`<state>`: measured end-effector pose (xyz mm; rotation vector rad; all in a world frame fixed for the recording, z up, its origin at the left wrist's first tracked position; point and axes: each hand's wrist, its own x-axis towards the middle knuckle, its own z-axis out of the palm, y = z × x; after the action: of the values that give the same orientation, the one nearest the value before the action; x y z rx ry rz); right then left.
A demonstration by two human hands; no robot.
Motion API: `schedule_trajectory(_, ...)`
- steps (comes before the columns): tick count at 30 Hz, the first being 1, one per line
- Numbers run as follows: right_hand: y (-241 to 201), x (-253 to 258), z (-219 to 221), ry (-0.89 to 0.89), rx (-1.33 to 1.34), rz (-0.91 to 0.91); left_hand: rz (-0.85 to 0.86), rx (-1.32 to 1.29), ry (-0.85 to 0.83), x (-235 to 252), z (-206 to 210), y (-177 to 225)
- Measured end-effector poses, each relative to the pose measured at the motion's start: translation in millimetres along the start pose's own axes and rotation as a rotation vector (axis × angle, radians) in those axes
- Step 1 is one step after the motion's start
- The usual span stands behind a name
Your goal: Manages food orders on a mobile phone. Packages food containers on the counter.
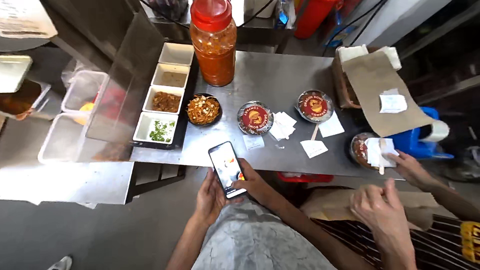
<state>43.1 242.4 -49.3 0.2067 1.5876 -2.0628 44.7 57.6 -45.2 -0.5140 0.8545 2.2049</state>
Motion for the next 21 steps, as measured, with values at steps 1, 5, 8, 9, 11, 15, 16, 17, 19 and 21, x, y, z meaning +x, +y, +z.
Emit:
schedule_trajectory(1,6,-4,2,-0.029,-0.020,0.022,-0.011,-0.024,0.007,-6,-7,-7)
schedule_trajectory(5,25,-7,-8,-0.009,-0.052,0.064,-0.046,-0.041,-0.030,-17,-17,-16)
schedule_trajectory(8,13,-15,-12,0.045,-0.054,0.031,-0.045,0.001,-0.086,-12,-9,-10)
schedule_trajectory(9,8,-18,-13,0.046,-0.059,0.023,-0.034,0.016,-0.109,-11,-6,-8)
schedule_trajectory(11,2,-21,-15,0.043,-0.069,0.002,-0.009,0.036,-0.156,-9,-3,-6)
schedule_trajectory(15,-8,-27,-16,0.005,-0.055,-0.030,0.001,0.049,-0.217,-9,2,-3)
schedule_trajectory(16,-9,-27,-17,-0.009,-0.051,-0.038,0.000,0.054,-0.224,-9,2,-2)
schedule_trajectory(17,-11,-27,-19,-0.024,-0.052,-0.047,-0.003,0.054,-0.233,-7,3,-1)
schedule_trajectory(19,-15,-27,-22,-0.051,-0.057,-0.074,-0.009,0.057,-0.236,-5,6,1)
schedule_trajectory(21,-19,-26,-24,-0.058,-0.064,-0.106,-0.001,0.085,-0.232,-3,13,4)
